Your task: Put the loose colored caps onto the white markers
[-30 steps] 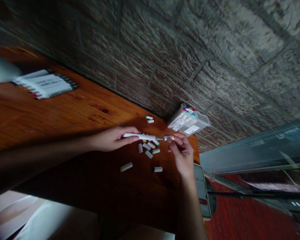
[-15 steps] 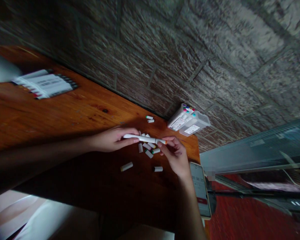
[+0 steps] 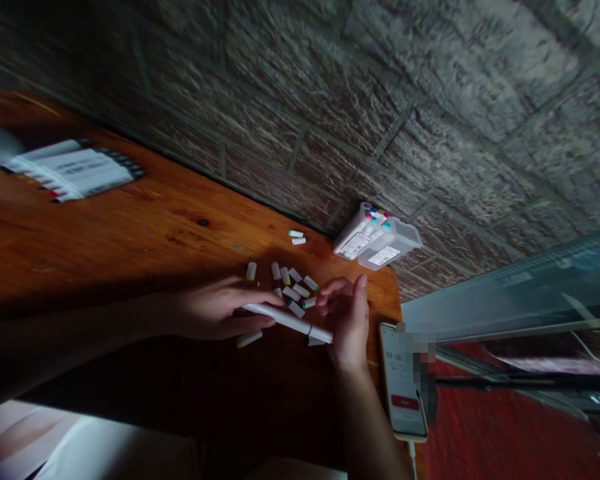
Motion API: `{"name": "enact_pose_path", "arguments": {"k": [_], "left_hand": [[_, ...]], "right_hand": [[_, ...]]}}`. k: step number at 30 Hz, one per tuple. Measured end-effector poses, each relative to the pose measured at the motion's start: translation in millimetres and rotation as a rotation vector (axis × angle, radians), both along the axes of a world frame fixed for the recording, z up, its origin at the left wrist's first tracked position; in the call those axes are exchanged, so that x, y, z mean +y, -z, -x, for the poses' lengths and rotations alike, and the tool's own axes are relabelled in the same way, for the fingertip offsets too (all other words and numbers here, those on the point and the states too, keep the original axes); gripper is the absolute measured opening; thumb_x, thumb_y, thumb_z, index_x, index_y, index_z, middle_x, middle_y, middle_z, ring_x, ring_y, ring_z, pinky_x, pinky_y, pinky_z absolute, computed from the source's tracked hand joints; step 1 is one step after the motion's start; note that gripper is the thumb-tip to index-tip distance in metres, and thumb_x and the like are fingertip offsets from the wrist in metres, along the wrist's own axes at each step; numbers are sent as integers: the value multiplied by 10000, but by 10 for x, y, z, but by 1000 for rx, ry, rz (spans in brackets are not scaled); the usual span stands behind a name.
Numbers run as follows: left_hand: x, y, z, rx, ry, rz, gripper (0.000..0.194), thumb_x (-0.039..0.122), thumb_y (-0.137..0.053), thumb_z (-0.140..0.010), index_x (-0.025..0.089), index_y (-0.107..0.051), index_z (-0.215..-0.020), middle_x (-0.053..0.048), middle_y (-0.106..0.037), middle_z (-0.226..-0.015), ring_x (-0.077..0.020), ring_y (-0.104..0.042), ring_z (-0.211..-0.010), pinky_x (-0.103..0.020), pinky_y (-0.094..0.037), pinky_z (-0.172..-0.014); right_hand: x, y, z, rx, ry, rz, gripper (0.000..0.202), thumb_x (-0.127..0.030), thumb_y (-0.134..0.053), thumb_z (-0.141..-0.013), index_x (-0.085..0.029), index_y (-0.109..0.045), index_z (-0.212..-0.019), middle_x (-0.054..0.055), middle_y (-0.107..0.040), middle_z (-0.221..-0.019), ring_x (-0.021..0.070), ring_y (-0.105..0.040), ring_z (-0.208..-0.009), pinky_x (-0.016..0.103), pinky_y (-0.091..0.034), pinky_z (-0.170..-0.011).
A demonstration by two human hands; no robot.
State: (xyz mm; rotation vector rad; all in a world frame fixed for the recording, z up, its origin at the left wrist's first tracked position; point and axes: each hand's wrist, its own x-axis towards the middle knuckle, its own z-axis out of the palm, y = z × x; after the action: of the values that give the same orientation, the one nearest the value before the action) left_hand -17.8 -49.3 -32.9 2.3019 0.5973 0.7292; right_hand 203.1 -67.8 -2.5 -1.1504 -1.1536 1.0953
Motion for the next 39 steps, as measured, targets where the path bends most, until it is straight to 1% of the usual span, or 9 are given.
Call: {"name": "enact_pose_path", "arguments": {"k": [7, 13, 16, 20, 24, 28, 31, 35, 39], "left_hand": [[-43, 121, -21, -32, 96, -115, 219, 347, -568, -959, 189, -706, -1021, -31, -733, -807, -143, -657, -680, -235, -453, -623], [-77, 213, -35, -42, 54, -192, 245, 357, -533, -978, 185, -701, -1023, -61, -753, -852, -167, -695, -741, -262, -499, -668], [7, 242, -13, -39, 21, -224, 243, 359, -557, -964, 211, -698, -1096, -60, -770, -932, -172, -705, -769, -271, -519, -700], [148, 180, 41, -82, -155, -118, 259, 367, -563, -961, 229, -676, -1150, -30, -766, -1044, -164, -713, -875, -247, -515, -787], [212, 74, 92, -63, -254, -38, 239, 381, -540, -971, 244, -685, -1103, 12, -762, -1010, -146, -703, -888, -227, -484, -817], [186, 68, 89, -48, -213, -44, 242, 375, -554, -959, 241, -695, -1104, 7, -761, -1002, -148, -696, -880, -224, -480, -793], [163, 99, 79, -36, -214, -77, 262, 378, -582, -939, 230, -693, -1125, -3, -765, -989, -151, -696, -852, -226, -483, -762], [182, 124, 96, -42, -235, -89, 280, 388, -585, -940, 242, -678, -1160, 10, -763, -1034, -141, -702, -875, -215, -479, -778], [210, 114, 112, -46, -287, -131, 252, 389, -571, -953, 236, -700, -1106, 19, -766, -1013, -136, -702, -868, -216, -472, -789]], "right_hand": [[-101, 12, 115, 7, -97, 35, 600, -700, -327, -919, -228, -521, -605, -23, -380, -523, 124, -382, -484, 270, -318, -480], [-183, 64, 140, -30, -212, 26, 667, -714, -243, -931, -237, -527, -560, -12, -364, -504, 144, -397, -500, 297, -342, -506], [-119, 136, 119, -84, -88, 24, 651, -719, -270, -931, -229, -562, -616, -1, -445, -569, 142, -440, -542, 287, -357, -519], [14, 231, 67, -158, 112, 19, 522, -658, -448, -923, -210, -585, -693, -9, -496, -625, 125, -453, -565, 263, -361, -525], [73, 254, 1, -221, 87, -26, 404, -554, -588, -903, -204, -571, -703, -39, -444, -593, 103, -400, -541, 243, -337, -515], [62, 225, -6, -233, 65, -25, 352, -554, -606, -887, -210, -682, -891, -32, -502, -614, 111, -442, -547, 239, -350, -502], [53, 200, 22, -283, 28, -39, 395, -567, -592, -889, -199, -701, -795, -8, -562, -638, 117, -473, -564, 246, -380, -526], [68, 209, 40, -324, 28, -68, 431, -547, -624, -875, -194, -614, -628, -10, -547, -606, 120, -474, -575, 251, -389, -558], [103, 284, -14, -274, 101, -50, 387, -527, -669, -850, -186, -631, -671, -23, -531, -623, 113, -460, -587, 240, -364, -553]]}}
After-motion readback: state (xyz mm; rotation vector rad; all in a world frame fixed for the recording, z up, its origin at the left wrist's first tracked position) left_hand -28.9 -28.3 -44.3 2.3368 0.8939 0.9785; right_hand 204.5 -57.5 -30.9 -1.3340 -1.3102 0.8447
